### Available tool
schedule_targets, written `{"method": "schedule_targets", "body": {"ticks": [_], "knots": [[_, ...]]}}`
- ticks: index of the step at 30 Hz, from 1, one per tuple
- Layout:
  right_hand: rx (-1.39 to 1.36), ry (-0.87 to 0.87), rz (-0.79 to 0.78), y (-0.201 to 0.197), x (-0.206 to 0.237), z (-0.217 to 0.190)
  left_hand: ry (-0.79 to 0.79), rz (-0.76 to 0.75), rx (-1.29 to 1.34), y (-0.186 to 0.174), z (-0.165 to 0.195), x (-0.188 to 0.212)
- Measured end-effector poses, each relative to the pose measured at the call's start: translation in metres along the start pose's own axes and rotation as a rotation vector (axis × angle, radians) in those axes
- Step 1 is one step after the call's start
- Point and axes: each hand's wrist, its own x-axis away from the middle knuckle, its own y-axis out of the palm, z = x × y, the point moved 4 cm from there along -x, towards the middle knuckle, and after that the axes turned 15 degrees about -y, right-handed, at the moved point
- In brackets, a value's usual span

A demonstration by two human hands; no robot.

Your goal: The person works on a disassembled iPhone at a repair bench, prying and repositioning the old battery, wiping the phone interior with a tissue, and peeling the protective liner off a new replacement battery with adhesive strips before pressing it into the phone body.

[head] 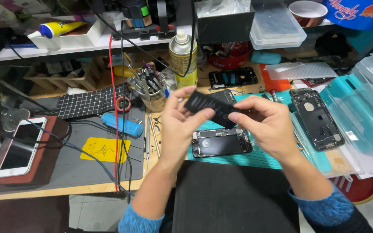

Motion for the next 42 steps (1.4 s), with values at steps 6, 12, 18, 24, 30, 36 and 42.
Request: {"method": "schedule_targets", "body": {"ticks": [6, 12, 18, 24, 30, 36, 42], "knots": [[-0.208, -0.071, 0.061, 0.030, 0.009, -0.006, -0.193, -0.103, 0.389, 0.022, -0.038, 0.012], [0.154, -0.175, -0.066, 0.021, 0.000, -0.026, -0.202, -0.051, 0.144, 0.005, -0.032, 0.004], [0.204, -0.137, -0.144, 0.015, -0.004, -0.025, -0.161, -0.111, -0.089, 0.008, -0.027, 0.012], [-0.111, 0.055, -0.167, 0.011, -0.001, -0.013, -0.224, -0.107, -0.139, 0.007, -0.030, 0.016], [-0.177, 0.115, -0.214, 0.004, 0.000, -0.004, -0.261, -0.139, -0.146, 0.011, -0.031, 0.017], [-0.131, 0.107, -0.205, 0.000, 0.001, -0.004, -0.257, -0.134, -0.219, 0.013, -0.024, 0.020], [-0.124, 0.125, -0.199, -0.001, 0.002, -0.003, -0.269, -0.178, -0.226, 0.016, -0.020, 0.020]]}}
